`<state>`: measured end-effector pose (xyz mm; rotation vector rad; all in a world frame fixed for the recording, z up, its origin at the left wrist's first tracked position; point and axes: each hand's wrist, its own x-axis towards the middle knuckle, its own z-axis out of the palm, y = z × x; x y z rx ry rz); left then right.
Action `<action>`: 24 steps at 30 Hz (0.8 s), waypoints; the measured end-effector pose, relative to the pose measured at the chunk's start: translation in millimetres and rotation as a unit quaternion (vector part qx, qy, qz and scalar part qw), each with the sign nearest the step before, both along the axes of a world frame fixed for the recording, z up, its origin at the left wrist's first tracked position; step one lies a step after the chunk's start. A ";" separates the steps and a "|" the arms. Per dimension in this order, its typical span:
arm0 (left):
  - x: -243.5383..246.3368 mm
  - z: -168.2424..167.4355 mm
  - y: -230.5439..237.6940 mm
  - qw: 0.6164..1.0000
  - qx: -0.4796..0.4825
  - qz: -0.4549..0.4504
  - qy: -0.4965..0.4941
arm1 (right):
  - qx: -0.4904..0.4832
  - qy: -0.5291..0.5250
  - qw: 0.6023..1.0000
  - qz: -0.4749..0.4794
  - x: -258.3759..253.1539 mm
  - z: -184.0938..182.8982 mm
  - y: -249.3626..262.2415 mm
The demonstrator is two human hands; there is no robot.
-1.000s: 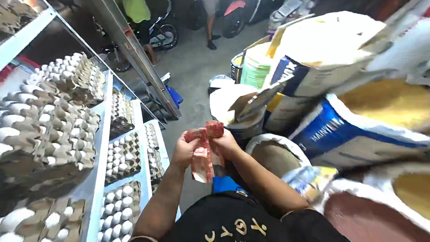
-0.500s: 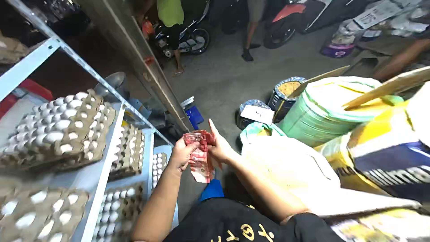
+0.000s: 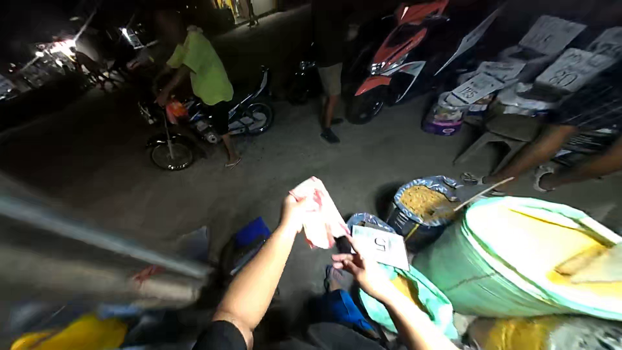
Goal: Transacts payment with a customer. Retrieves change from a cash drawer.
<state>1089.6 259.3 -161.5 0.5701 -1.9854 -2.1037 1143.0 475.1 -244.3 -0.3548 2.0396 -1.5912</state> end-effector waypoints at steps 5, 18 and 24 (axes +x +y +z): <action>-197.9 1.5 -174.6 0.972 0.038 0.199 0.117 | 0.152 -0.069 0.980 0.109 -155.8 -72.4 -1.8; -372.6 78.4 -568.8 0.869 -0.063 0.491 0.020 | 0.406 0.115 0.823 0.382 -522.7 -38.2 -279.6; -482.7 89.4 -729.6 0.868 -0.069 0.492 0.021 | 0.448 0.116 0.811 0.358 -638.0 -97.1 -393.4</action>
